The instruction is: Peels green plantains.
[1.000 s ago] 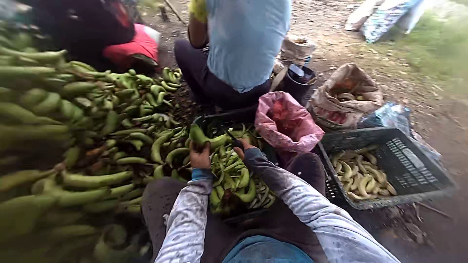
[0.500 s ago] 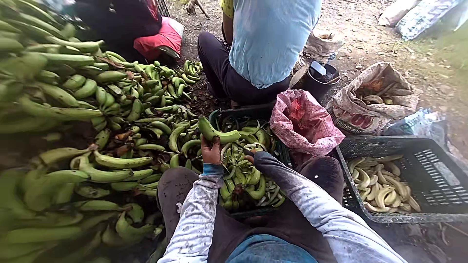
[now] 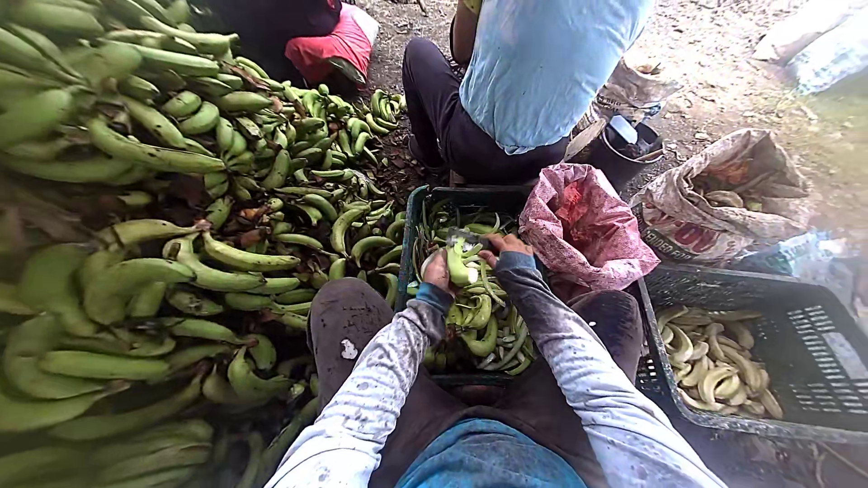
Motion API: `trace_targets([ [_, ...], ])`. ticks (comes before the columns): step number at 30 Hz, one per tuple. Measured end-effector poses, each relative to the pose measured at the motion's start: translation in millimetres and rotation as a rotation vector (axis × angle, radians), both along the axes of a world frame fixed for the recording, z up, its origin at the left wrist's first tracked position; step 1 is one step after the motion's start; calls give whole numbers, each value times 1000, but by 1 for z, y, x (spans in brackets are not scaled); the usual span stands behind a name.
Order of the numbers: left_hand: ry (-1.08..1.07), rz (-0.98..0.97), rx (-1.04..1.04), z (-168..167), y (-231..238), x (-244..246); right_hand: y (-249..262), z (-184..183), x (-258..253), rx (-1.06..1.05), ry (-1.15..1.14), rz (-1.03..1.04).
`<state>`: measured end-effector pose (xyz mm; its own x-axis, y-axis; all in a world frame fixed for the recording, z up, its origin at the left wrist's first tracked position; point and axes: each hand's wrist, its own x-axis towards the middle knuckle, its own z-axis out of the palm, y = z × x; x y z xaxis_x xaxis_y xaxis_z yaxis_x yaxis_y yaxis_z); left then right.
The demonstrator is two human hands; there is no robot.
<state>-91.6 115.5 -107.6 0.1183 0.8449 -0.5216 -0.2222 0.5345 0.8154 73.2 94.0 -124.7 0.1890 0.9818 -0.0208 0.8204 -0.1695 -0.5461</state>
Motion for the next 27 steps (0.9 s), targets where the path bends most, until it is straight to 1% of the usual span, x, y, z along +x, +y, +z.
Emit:
trace_targets([
  [1, -12, 17, -37, -1, -7, 5, 3, 21, -2, -132, -26, -109],
  [3, -34, 53, -21, -3, -16, 8, 9, 29, -3, -181, -14, -235],
  [4, -54, 67, 19, -5, -14, 7, 10, 33, -4, -186, 32, -249],
  [6, -46, 92, 128, -11, -2, -2, 7, 37, -5, -163, 123, -172],
  [7, -9, 87, 190, -15, 7, -8, 7, 20, -3, -41, 173, -101],
  [9, 56, 93, 328, -16, 26, -21, 10, -29, 1, 262, 263, 122],
  [10, 66, 98, 409, -13, 33, -25, 11, -54, 1, 376, 308, 226],
  [11, 66, 109, 484, -10, 38, -28, 12, -79, 1, 439, 333, 304],
  [12, 64, 124, 540, -8, 41, -28, 14, -101, 2, 460, 333, 347],
  [13, 62, 131, 578, -7, 42, -26, 15, -107, 2, 487, 323, 362],
  [14, 50, 113, 578, -5, 38, -23, 12, -97, 2, 484, 260, 337],
  [15, 37, 56, 535, -5, 31, -20, 4, -68, -1, 446, 185, 285],
  [16, 20, -42, 452, -6, 22, -17, -1, -36, -1, 363, 98, 209],
  [17, 17, -149, 348, -7, 13, -15, -4, -4, 0, 232, 25, 110],
  [18, 6, -228, 263, -10, 7, -11, -2, 15, 1, 143, -39, -16],
  [19, -14, -285, 192, -11, 1, -8, 3, 21, 4, 108, -78, -141],
  [20, -28, -321, 153, -11, -4, -8, 6, 24, 5, 72, -67, -234],
  [21, -49, -298, 127, -10, -7, -7, 8, 29, 5, 8, -2, -283],
  [22, -62, -232, 122, -12, -7, -6, 8, 35, 3, -47, 63, -275],
  [23, -59, -163, 135, -14, -3, -7, 7, 35, 1, -85, 110, -215],
  [24, -5, -104, 174, -15, 3, -10, 6, 24, -4, -57, 127, -128],
  [25, 72, -23, 232, -18, 13, -15, 5, -1, -10, 70, 136, -52],
  [26, 138, 104, 302, -16, 23, -17, 3, -22, -20, 175, 136, 10],
  [27, 199, 238, 372, -13, 32, -20, -4, -29, -30, 207, 140, 65],
])
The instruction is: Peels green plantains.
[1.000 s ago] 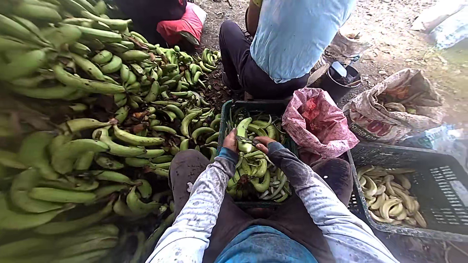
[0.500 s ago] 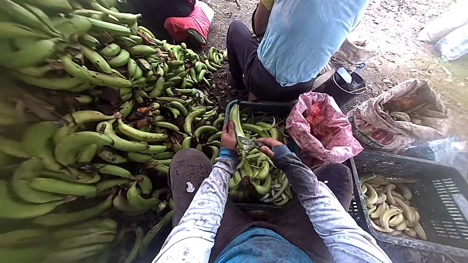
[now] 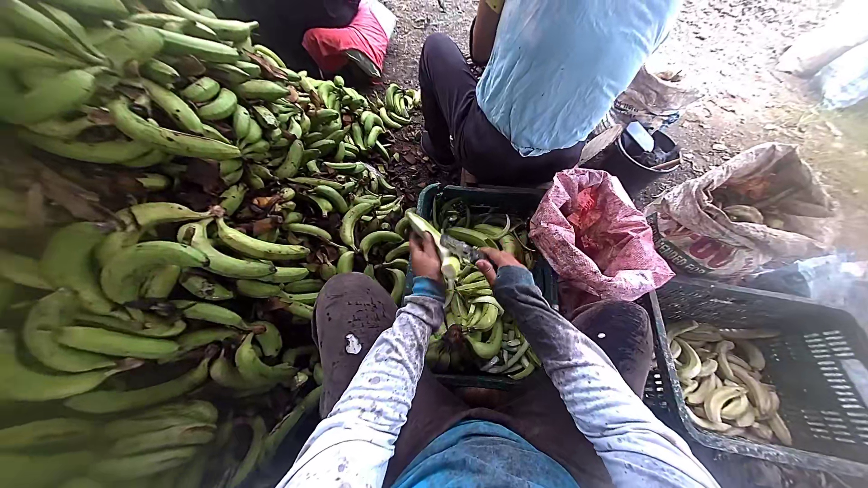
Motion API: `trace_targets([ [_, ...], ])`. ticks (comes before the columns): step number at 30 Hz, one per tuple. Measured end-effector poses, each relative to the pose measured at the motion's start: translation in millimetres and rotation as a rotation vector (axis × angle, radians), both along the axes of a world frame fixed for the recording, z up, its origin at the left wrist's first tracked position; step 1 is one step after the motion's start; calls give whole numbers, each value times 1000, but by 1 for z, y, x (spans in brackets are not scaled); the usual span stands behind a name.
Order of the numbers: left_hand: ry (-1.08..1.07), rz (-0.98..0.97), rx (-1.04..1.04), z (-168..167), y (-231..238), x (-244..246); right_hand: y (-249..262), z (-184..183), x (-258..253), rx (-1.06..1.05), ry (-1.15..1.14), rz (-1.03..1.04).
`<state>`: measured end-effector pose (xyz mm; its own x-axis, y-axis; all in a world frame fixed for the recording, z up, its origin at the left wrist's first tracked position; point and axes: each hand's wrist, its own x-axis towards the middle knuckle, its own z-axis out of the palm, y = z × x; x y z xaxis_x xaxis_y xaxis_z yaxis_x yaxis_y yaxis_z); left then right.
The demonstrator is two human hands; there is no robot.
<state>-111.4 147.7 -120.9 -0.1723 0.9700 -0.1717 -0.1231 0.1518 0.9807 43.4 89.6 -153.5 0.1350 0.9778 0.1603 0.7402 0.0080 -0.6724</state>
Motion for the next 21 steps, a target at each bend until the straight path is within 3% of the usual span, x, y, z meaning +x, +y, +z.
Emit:
trace_targets([
  [3, 79, 286, 201, 6, 19, -11, -22, 21, -22, -111, -16, 55],
  [5, 83, 284, 237, 8, 19, -10, -24, 35, -23, -142, -72, 46],
  [8, 57, -179, 111, 18, -7, -7, -6, 35, -2, -110, -120, -41],
  [11, 126, -819, -24, 13, -24, -6, 10, 55, 25, -348, -51, -230],
  [12, 149, -904, -49, 12, -28, -2, 15, 55, 32, -367, -7, -288],
  [14, 112, -759, -124, 12, -31, 3, 13, 59, 33, -361, 52, -297],
  [19, -42, 165, -220, 7, 8, 6, -18, 58, -17, -309, -42, -64],
  [21, -77, 442, -329, 5, 22, 0, -27, 55, -35, -287, -113, -20],
])
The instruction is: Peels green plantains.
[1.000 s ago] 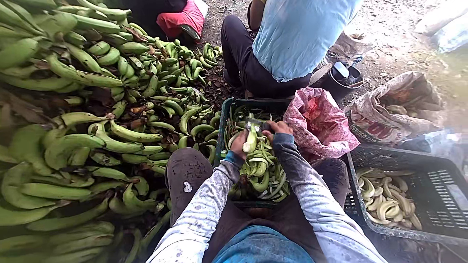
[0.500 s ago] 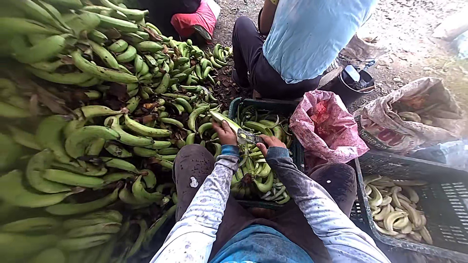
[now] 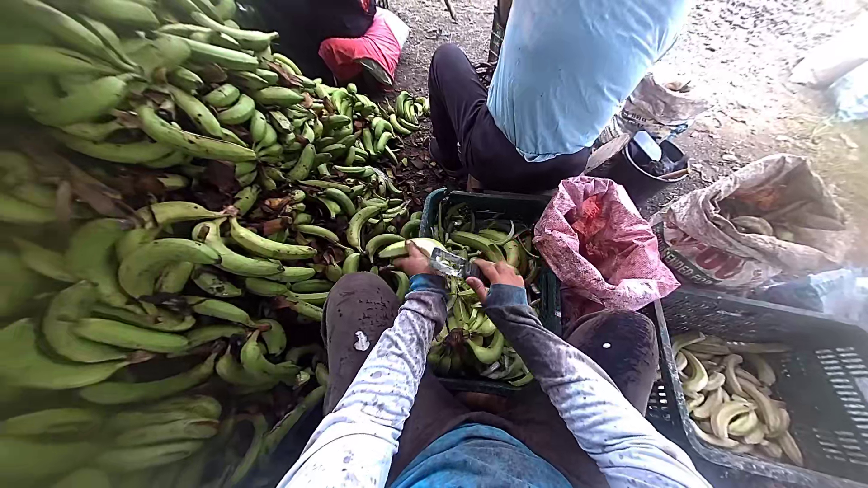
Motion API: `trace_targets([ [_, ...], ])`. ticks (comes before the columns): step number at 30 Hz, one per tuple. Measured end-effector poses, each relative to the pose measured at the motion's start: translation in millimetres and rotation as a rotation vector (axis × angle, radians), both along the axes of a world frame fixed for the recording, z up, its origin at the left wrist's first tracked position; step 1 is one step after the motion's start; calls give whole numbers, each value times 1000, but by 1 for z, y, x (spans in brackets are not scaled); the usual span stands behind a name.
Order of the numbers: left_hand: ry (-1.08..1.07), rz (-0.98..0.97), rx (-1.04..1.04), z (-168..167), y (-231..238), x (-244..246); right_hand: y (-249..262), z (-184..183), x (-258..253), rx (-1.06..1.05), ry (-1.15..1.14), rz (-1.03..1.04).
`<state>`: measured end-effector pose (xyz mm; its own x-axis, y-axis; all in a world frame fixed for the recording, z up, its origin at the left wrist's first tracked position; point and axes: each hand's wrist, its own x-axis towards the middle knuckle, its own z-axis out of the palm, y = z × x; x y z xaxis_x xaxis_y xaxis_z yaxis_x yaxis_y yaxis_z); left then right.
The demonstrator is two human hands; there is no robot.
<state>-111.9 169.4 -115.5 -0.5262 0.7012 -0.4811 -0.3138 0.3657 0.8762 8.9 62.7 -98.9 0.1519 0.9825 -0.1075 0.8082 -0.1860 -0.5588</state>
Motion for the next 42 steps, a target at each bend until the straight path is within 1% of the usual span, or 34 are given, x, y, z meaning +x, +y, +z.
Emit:
trace_targets([
  [1, 1, 56, -42, 3, 1, -2, -2, -2, -4, 21, -15, 8],
  [2, 17, 45, -53, 5, 0, -4, -2, -3, -5, 25, -12, 7],
  [3, 54, -24, -43, 9, -5, -5, 1, -5, -2, 46, -23, 2],
  [4, 115, -150, -17, 16, -11, -5, 7, -7, 4, 61, -22, -11],
  [5, 156, -319, 50, 19, -18, -6, 15, -11, 13, 71, -7, -22],
  [7, 139, -682, 260, 15, -27, -10, 34, -32, 39, 150, 29, -23],
  [9, 103, -1103, 368, 15, -31, -18, 44, -36, 61, 148, 56, -18],
  [11, 84, -1487, 330, 15, -35, -21, 43, -22, 72, 60, 74, -47],
  [12, 92, -1643, 304, 12, -36, -20, 42, -14, 75, 22, 79, -59],
  [13, 96, -1731, 291, 9, -37, -17, 40, -10, 77, 18, 89, -58],
  [14, 92, -1738, 289, 6, -37, -15, 37, -9, 79, 46, 99, -45],
  [17, 68, -1632, 309, 6, -28, -19, 26, -18, 76, 216, 37, 68],
  [19, 102, -1607, 329, 12, -25, -26, 20, -13, 77, 242, -39, 107],
  [21, 117, -1665, 334, 13, -29, -32, 19, -2, 82, 194, -79, 53],
  [23, 120, -1722, 309, 17, -34, -34, 22, 6, 90, 94, -98, -102],
  [24, 131, -1701, 310, 19, -36, -34, 24, 7, 93, 68, -80, -164],
  [25, 145, -1639, 303, 20, -37, -33, 26, 6, 93, 66, -34, -188],
  [26, 158, -1563, 289, 17, -36, -32, 26, 4, 89, 76, 25, -173],
  [28, 146, -1449, 260, 12, -30, -30, 22, -4, 79, 151, 20, -57],
  [29, 159, -1432, 277, 13, -30, -30, 19, -8, 72, 202, -15, 3],
  [31, 232, -1487, 297, 21, -33, -32, 17, -12, 65, 284, -66, 71],
  [32, 254, -1567, 293, 23, -34, -34, 17, -8, 66, 273, -91, 64],
  [34, 262, -1716, 263, 22, -33, -35, 17, 8, 75, 158, -118, -47],
  [35, 251, -1730, 259, 21, -34, -34, 19, 10, 83, 137, -120, -122],
  [36, 233, -1690, 261, 21, -36, -32, 21, 9, 88, 120, -92, -175],
  [37, 220, -1592, 254, 20, -37, -30, 23, 9, 90, 90, -40, -190],
  [39, 183, -1309, 190, 13, -33, -24, 25, -6, 82, 102, 51, -128],
  [41, 91, -988, 120, 11, -29, -15, 21, -16, 59, 88, 72, -37],
  [42, 3, -815, 90, 12, -29, -12, 15, -13, 42, 61, 72, -5],
])
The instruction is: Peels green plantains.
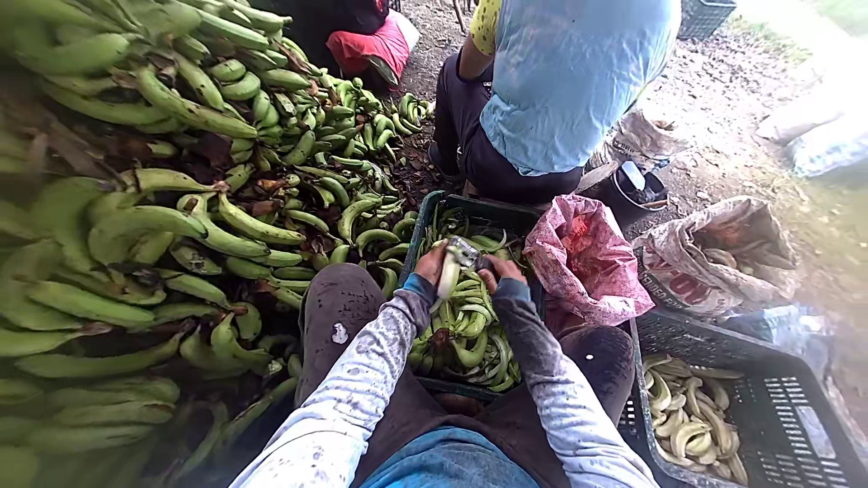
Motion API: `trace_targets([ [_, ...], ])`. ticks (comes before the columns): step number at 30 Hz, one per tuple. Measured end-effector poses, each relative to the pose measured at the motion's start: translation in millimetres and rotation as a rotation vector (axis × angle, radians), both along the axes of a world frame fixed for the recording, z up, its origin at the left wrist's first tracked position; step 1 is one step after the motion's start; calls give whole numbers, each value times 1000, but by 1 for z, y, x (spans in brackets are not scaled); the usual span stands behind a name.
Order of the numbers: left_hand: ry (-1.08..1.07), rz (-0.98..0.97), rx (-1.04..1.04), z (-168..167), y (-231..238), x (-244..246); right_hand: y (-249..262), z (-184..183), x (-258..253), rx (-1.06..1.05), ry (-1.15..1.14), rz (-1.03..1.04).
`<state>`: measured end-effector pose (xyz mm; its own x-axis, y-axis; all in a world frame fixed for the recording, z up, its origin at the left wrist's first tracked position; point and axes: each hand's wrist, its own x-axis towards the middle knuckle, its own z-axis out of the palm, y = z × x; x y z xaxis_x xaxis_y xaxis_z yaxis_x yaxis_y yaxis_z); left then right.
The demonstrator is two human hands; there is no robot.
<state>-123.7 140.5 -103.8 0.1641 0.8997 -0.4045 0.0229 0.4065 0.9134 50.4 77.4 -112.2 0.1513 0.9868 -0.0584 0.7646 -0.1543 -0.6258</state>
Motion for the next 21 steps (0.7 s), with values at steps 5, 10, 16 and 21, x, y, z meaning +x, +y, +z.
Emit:
trace_targets([
  [5, -561, 440, -205, -14, 19, -6, -29, -2, -49, 338, -172, 85],
  [10, -481, 307, -133, 3, 6, -3, -10, 17, -29, 39, -140, 69],
  [16, -117, 99, 12, 22, -7, 1, -13, 12, -15, 204, -255, 13],
  [21, 67, -417, 378, 13, -20, 2, 15, 8, 15, -103, 55, -85],
])
